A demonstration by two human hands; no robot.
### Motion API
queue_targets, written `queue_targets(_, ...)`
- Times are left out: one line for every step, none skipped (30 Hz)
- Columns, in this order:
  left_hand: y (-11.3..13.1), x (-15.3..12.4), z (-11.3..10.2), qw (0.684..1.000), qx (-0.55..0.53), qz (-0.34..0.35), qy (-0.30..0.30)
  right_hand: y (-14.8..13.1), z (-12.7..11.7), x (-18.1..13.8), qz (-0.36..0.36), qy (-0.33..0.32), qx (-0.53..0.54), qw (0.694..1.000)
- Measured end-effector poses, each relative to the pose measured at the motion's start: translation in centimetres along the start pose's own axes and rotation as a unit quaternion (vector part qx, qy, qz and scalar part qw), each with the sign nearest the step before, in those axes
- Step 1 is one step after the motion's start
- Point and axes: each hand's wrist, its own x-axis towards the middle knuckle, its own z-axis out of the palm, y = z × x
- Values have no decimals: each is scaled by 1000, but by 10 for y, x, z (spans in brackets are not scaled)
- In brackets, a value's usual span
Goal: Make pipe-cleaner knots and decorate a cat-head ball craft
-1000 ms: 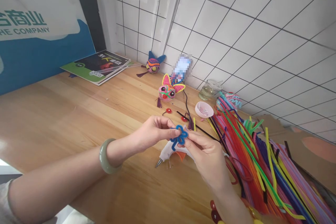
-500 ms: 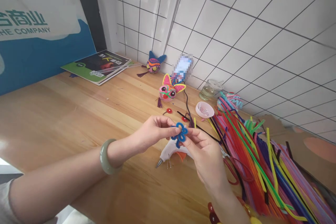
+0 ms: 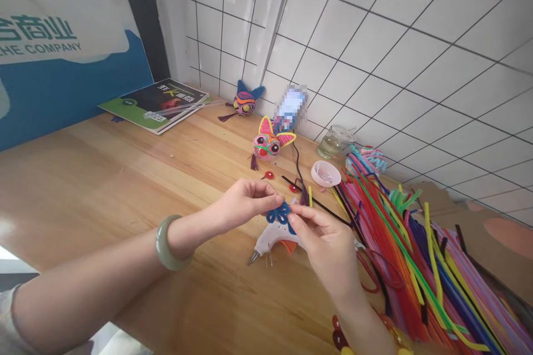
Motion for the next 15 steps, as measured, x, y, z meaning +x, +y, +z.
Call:
queue_targets(-1, 0, 0, 1000, -5, -1, 4, 0, 0, 0, -12, 4, -11, 1000)
queue_targets(-1, 0, 1, 1000, -8, -5, 10, 1, 1, -1, -25, 7, -19, 999)
queue_targets(-1, 0, 1, 1000, -13, -9, 19, 2, 1, -1, -39, 8, -24, 999)
queue_targets(-1, 0, 2, 999, -20, -14, 28, 3, 2, -1, -54, 7, -27, 998)
queue_targets(-1, 0, 3, 999, -27, -17, 39, 4, 2, 0, -70, 7, -30, 997)
queue_targets(-1, -1, 4, 998, -34, -18, 48, 4, 2, 0, -85, 5, -33, 996)
queue_targets(-1, -1, 4, 998, -39, -18, 55, 4, 1, 0, -99, 3, -35, 994)
queue_targets(-1, -2, 5, 997, -42, -16, 59, 4, 1, 0, -110, 0, -38, 993)
queue_targets(-1, -2, 6, 997, -40, -13, 63, 4, 0, 1, -119, -5, -42, 992)
queue_targets(-1, -3, 6, 997, -37, -9, 64, 4, -1, 1, -126, -11, -47, 991)
queue_targets(-1, -3, 7, 997, -34, -6, 65, 4, -2, 1, -133, -17, -53, 990)
queue_targets(-1, -4, 7, 997, -31, -3, 65, 3, -2, 1, -139, -24, -60, 988)
queue_targets(-1, -4, 7, 997, -31, 0, 66, 3, -3, 1, -146, -31, -67, 987)
queue_targets(-1, -4, 8, 997, -32, 1, 68, 2, -4, 1, -153, -36, -73, 985)
queue_targets(0, -4, 8, 997, -35, 0, 69, 2, -4, 1, -160, -39, -78, 983)
